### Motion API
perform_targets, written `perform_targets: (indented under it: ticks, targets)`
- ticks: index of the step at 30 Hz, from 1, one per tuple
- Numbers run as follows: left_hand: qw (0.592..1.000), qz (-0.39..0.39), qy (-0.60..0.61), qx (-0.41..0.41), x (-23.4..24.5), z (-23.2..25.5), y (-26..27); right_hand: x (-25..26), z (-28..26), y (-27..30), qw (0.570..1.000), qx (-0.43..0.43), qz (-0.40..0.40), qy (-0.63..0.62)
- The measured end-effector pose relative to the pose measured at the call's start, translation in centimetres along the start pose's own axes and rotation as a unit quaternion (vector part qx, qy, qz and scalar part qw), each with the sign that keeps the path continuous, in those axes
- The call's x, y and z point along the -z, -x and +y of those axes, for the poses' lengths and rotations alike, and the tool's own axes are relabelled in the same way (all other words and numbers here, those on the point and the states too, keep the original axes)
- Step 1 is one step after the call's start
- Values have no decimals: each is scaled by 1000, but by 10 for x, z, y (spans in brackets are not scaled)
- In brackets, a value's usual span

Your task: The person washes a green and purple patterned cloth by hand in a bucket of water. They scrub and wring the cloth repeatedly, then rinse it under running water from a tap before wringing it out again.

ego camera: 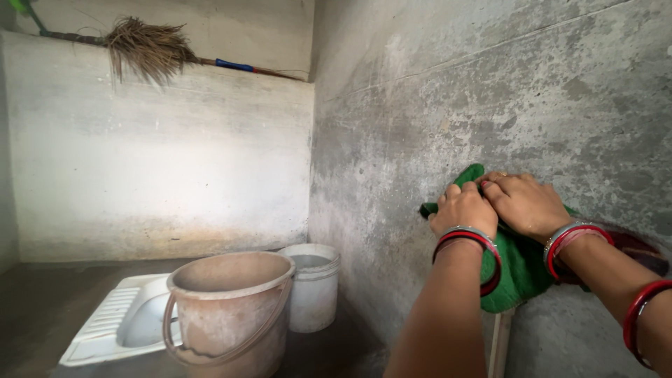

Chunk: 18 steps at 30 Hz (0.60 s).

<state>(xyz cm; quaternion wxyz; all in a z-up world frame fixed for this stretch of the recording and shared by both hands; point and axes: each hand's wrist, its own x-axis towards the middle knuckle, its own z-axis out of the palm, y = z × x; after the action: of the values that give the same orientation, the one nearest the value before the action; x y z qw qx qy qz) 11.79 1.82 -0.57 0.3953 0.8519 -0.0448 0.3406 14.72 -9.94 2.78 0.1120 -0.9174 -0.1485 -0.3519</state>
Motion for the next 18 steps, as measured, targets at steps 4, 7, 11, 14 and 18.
perform_targets:
  ticks: [4,7,11,14,18]
  targets:
    - [998,42,-6,-37,-4,-8,14,-4,-7,15,982,142,118,29]
    - [981,135,10,-138,-1,-38,34,-7,-30,37,958,234,163,-19]
    - [972,141,34,-187,33,-82,75,-22,-83,84,951,240,159,-112]
    - [983,80,37,-162,81,-122,126,-48,-133,125,946,227,127,-192]
    - [997,23,11,-72,135,-179,190,-98,-200,181,936,199,73,-282]
